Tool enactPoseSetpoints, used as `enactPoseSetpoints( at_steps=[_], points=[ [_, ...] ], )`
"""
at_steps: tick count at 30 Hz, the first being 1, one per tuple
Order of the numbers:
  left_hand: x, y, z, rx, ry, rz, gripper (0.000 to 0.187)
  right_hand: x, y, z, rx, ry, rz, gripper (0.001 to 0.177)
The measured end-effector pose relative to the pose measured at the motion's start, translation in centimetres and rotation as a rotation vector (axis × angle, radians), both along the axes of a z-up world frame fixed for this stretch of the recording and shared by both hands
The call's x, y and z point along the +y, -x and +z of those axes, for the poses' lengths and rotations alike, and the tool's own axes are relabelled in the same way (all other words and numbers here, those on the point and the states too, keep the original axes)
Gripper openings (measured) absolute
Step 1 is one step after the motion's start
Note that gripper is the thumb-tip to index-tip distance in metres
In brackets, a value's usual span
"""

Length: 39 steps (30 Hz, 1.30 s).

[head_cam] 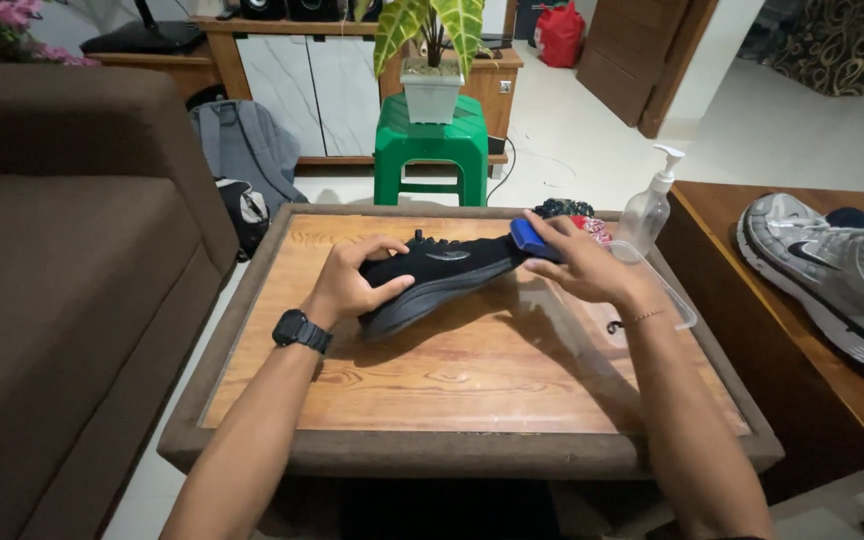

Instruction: The person scrubs a black sneaker with a blue brush, focusing on the upper fabric and the sole. They hold the shoe with their left hand while scrubbing with their right, rotating the shoe to clean different areas.

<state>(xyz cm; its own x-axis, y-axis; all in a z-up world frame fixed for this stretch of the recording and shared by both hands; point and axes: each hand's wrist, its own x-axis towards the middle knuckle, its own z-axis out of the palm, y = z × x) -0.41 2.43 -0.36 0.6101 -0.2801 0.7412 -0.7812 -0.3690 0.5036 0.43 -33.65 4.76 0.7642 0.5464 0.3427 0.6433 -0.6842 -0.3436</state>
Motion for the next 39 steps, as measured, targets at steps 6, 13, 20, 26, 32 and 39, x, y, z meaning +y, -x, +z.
enactPoseSetpoints(
  at_steps=[6,13,20,26,32,39],
  points=[
    [0.0,-0.2,-0.1,-0.007,0.000,0.000,0.035,-2.9,0.4,2.2,0.020,0.104,-0.592,0.064],
    [0.0,0.1,0.2,0.005,-0.005,0.023,0.034,-7.0,-3.1,-1.5,0.202,0.365,-0.872,0.075],
    [0.0,0.0,0.2,-0.002,-0.006,0.016,0.033,-6.0,-2.8,-1.9,0.310,0.615,-0.865,0.069],
    [0.1,-0.1,0.1,-0.002,-0.005,0.009,0.031,-4.9,-1.5,-0.1,0.141,0.428,-0.812,0.063],
    [0.3,-0.1,-0.1,-0.025,-0.034,0.029,0.031,-0.5,0.0,0.2,-0.170,-0.098,-0.149,0.042],
    [0.0,0.0,0.2,0.003,-0.046,0.015,0.029,-1.2,-1.4,-1.6,-0.071,-0.162,-0.161,0.040]
  ],
)
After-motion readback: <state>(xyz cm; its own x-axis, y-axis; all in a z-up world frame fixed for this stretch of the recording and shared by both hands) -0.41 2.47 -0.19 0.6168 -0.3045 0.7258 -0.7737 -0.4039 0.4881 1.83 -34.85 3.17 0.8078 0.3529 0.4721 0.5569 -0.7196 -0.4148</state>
